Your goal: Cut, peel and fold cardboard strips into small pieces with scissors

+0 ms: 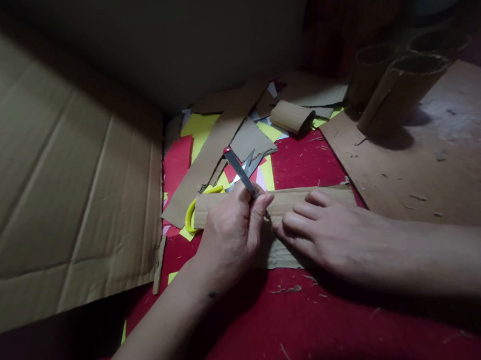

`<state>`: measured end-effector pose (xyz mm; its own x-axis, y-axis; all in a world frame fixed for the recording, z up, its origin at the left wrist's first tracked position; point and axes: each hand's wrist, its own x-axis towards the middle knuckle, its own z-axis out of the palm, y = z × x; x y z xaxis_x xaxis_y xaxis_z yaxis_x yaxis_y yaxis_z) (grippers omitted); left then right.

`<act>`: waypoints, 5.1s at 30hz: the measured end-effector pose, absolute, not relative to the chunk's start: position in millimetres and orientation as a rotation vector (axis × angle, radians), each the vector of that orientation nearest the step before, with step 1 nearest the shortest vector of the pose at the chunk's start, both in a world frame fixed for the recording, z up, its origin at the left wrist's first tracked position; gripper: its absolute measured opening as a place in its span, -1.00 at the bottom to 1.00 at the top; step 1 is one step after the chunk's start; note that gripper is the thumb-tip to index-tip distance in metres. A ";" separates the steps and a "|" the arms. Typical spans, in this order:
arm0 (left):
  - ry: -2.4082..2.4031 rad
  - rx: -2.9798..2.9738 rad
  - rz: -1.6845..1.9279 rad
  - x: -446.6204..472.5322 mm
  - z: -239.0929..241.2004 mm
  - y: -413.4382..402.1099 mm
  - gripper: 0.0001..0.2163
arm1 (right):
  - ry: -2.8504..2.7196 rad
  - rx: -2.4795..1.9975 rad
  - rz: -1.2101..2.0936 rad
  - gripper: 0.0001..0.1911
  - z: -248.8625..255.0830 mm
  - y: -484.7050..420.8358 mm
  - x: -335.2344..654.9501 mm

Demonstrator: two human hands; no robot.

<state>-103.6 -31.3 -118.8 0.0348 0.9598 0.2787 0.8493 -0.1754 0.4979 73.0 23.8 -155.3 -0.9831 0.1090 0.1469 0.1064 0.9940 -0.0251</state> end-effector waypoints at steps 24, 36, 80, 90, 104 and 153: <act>2.709 1.339 0.549 -173.4 -88.5 -100.4 -0.81 | -2.949 -0.262 0.179 -0.67 -149.7 22.8 82.7; 2.827 1.494 0.208 -179.9 -110.7 -99.0 -0.55 | -2.861 -0.386 0.333 -0.64 -146.7 17.7 84.9; 2.333 1.819 0.884 -136.1 -119.8 -76.3 -0.58 | -2.794 -0.461 0.341 -0.55 -139.0 8.8 76.2; 2.065 1.709 0.813 -132.5 -126.3 -74.2 -0.68 | -2.732 -0.590 0.453 -0.60 -127.4 41.9 98.1; 1.765 1.396 0.941 -132.3 -131.9 -70.6 -0.64 | -2.905 -0.955 0.826 -0.80 -121.3 75.3 47.9; 1.521 1.070 1.687 -32.9 -131.3 -10.0 -0.77 | -1.362 -0.702 1.836 -0.90 -111.9 53.7 64.1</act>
<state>-32.9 -10.0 -131.3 -0.4792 0.8630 0.1599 0.0700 -0.1440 0.9871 64.1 53.7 -111.9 -0.5820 0.8132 -0.0017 -0.2342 -0.1697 -0.9573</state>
